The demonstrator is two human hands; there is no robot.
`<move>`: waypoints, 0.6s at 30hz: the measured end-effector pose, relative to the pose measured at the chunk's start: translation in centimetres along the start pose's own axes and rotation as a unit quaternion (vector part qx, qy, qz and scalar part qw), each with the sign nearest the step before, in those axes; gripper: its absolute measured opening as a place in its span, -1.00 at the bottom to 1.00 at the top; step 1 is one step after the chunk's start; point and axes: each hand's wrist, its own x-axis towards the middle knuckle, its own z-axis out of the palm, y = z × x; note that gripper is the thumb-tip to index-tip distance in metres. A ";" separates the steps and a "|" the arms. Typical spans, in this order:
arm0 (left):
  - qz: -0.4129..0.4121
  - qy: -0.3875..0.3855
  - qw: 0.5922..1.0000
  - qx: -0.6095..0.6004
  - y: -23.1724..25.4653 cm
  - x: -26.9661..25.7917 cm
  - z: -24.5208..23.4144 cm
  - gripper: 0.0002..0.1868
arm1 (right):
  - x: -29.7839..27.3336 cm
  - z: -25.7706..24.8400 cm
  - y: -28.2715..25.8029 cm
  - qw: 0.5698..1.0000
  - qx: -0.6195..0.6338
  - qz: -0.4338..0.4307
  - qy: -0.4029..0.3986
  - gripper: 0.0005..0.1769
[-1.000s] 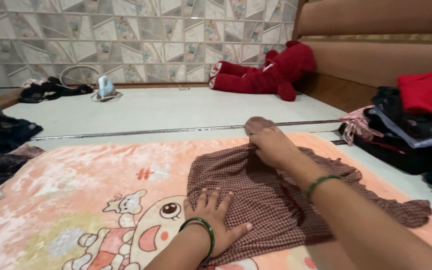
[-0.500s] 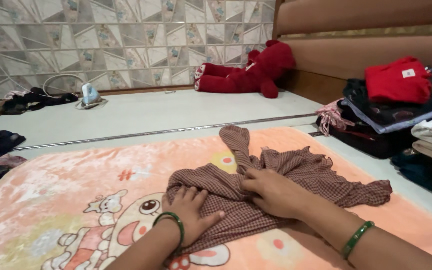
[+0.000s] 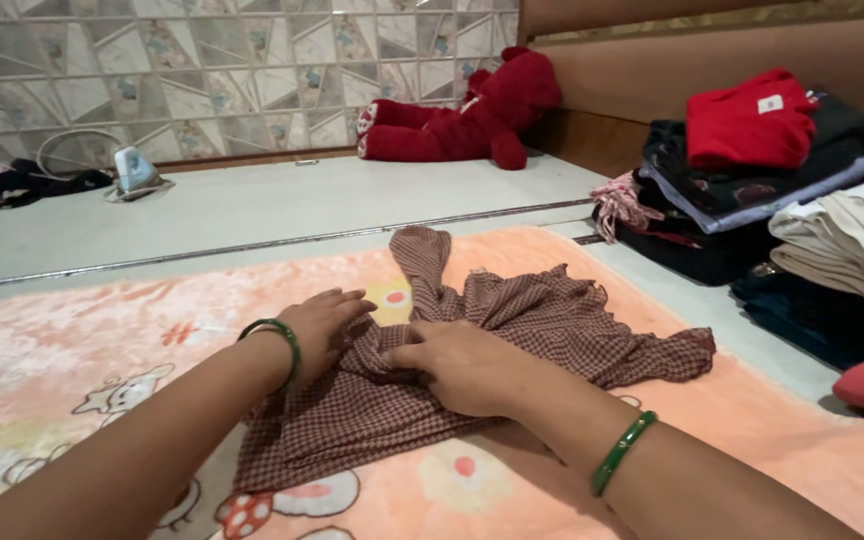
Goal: The person folds a white shirt, a brown checkered shirt, and a dark floral garment by hand on a patterned blanket, smoothing the fabric and creating stacks of folded items.
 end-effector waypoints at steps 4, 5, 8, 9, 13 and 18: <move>-0.077 -0.208 0.959 0.177 1.2 2.7 -1.2 -0.28 | -0.3 -0.3 0.0 1.000 0.021 -0.005 0.009 -0.40; -0.075 -0.194 0.961 0.182 1.5 2.2 -2.2 -0.48 | -0.3 -0.4 -0.1 1.000 0.028 0.007 0.005 -0.36; -0.037 -0.139 0.973 0.179 1.9 -0.5 -5.7 -0.76 | 0.0 -0.4 -0.1 0.999 0.033 0.011 0.026 -0.38; -0.019 -0.119 0.977 0.175 2.0 -1.6 -6.8 -0.81 | 0.0 -0.5 -0.1 0.998 0.032 -0.001 0.050 -0.41; -0.058 -0.164 0.973 0.153 3.0 -5.9 -9.8 -0.80 | -0.1 -1.2 0.5 0.991 0.046 -0.041 0.123 -0.57; -0.057 -0.163 0.985 0.021 4.2 -10.5 -8.2 -0.74 | -0.6 -2.0 0.7 0.993 0.063 -0.050 0.086 -0.57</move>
